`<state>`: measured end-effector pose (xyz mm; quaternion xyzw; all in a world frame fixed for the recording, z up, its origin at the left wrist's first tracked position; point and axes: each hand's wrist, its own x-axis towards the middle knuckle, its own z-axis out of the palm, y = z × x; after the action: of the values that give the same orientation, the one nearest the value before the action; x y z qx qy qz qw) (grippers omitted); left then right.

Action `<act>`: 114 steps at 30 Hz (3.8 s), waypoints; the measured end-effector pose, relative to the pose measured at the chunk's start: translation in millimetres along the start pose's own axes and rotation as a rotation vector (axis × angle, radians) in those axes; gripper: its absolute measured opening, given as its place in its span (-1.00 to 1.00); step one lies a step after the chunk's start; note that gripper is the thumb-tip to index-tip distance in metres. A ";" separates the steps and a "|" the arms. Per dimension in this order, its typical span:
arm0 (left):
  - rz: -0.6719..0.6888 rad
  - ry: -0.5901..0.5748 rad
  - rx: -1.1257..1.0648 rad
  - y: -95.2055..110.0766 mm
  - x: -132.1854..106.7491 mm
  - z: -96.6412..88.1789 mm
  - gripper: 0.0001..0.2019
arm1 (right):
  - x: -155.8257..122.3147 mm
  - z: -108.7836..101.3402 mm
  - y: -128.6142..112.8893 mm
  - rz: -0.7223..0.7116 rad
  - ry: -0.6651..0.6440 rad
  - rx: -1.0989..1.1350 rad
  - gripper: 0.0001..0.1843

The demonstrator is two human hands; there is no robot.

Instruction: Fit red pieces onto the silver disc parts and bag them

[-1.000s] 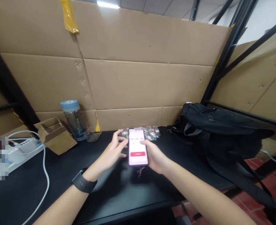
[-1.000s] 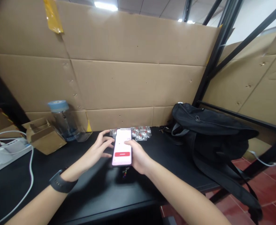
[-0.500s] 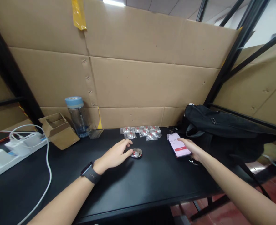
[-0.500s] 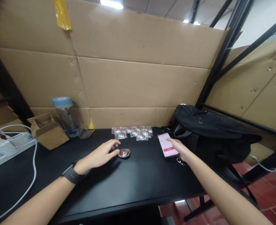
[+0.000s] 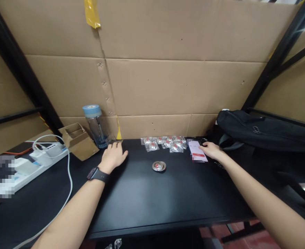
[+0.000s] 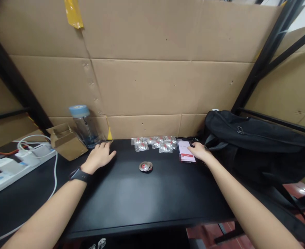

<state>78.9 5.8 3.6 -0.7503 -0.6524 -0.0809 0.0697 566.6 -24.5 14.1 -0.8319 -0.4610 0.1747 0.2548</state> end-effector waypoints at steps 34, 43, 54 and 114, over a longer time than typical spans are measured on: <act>0.067 -0.012 -0.085 -31.1 23.2 20.8 -0.43 | -105.6 71.3 -119.3 -1.175 -0.652 -0.115 -0.28; 0.686 -0.150 -0.483 40.7 -16.8 -6.7 -0.69 | -126.4 83.5 -107.1 -1.194 -0.528 0.030 -0.57; 0.811 -0.173 -0.536 52.1 -28.7 -9.1 -0.64 | -134.1 100.4 -107.6 -1.162 -0.488 0.219 -0.79; 0.628 -0.052 -0.468 50.5 -23.3 6.3 -0.62 | -57.9 63.5 -103.5 -0.647 0.029 -0.403 -0.31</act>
<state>126.0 -22.3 -7.5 -0.9107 -0.3567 -0.1832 -0.0987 433.2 -11.3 26.5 -0.6792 -0.7212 -0.0206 0.1346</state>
